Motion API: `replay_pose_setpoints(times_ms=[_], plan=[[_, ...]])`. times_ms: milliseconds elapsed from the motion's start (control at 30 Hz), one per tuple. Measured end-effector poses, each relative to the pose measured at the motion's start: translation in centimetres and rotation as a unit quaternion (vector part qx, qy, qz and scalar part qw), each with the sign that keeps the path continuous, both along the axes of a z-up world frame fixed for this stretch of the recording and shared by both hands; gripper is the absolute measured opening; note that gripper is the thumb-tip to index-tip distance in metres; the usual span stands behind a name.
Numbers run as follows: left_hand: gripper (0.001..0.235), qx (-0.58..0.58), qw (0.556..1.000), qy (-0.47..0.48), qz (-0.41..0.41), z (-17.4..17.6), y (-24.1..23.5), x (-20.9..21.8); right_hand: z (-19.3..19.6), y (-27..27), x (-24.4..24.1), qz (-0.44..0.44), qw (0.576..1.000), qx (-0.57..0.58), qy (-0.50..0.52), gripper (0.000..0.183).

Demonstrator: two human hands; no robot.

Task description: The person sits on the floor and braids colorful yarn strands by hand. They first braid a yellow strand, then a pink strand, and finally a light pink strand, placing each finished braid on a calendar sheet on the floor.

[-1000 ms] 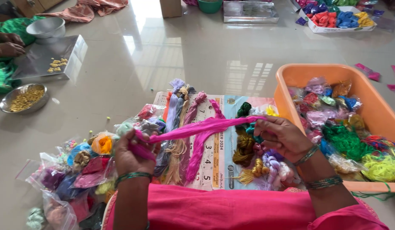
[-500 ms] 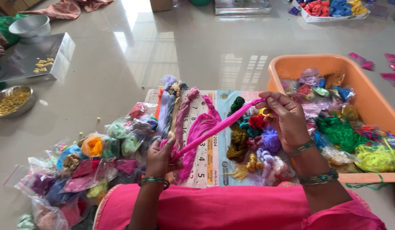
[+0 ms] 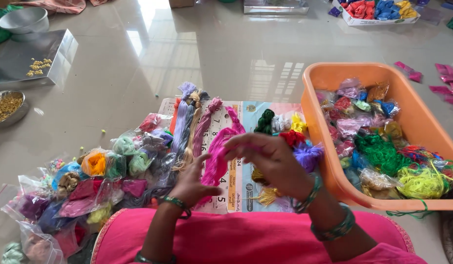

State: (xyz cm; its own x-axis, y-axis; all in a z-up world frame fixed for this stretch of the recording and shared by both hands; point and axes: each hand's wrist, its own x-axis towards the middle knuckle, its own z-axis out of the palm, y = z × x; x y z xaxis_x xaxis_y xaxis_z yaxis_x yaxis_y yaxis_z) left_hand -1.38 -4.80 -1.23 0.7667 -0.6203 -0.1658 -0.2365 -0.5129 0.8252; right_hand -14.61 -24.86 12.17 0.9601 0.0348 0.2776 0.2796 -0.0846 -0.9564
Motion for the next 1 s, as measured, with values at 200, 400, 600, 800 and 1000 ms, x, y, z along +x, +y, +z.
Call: replay_pose_setpoints(times_ms=[200,400,600,800,1000], plan=[[0.047,-0.086,0.989,0.094,-0.069,-9.1,-3.6,-0.4,2.1,-1.3,-1.0,-0.086,0.995,0.032,-0.028,0.023],[0.020,-0.140,0.899,0.411,-0.060,-4.1,-0.4,0.4,0.3,-10.8,-1.9,-0.272,0.935,0.226,-0.030,0.019],[0.029,-0.317,0.775,0.547,-0.010,-0.4,3.1,2.2,-1.9,-12.4,-1.0,-0.350,0.937,-0.013,0.000,0.021],[0.044,-0.326,0.743,0.578,0.093,3.0,2.0,1.0,-5.1,-1.5,-0.6,0.086,0.929,-0.340,0.119,0.018],[0.089,-0.188,0.816,0.546,-0.026,3.1,0.5,-1.6,-4.4,1.0,0.6,0.040,0.992,-0.065,0.103,0.023]])
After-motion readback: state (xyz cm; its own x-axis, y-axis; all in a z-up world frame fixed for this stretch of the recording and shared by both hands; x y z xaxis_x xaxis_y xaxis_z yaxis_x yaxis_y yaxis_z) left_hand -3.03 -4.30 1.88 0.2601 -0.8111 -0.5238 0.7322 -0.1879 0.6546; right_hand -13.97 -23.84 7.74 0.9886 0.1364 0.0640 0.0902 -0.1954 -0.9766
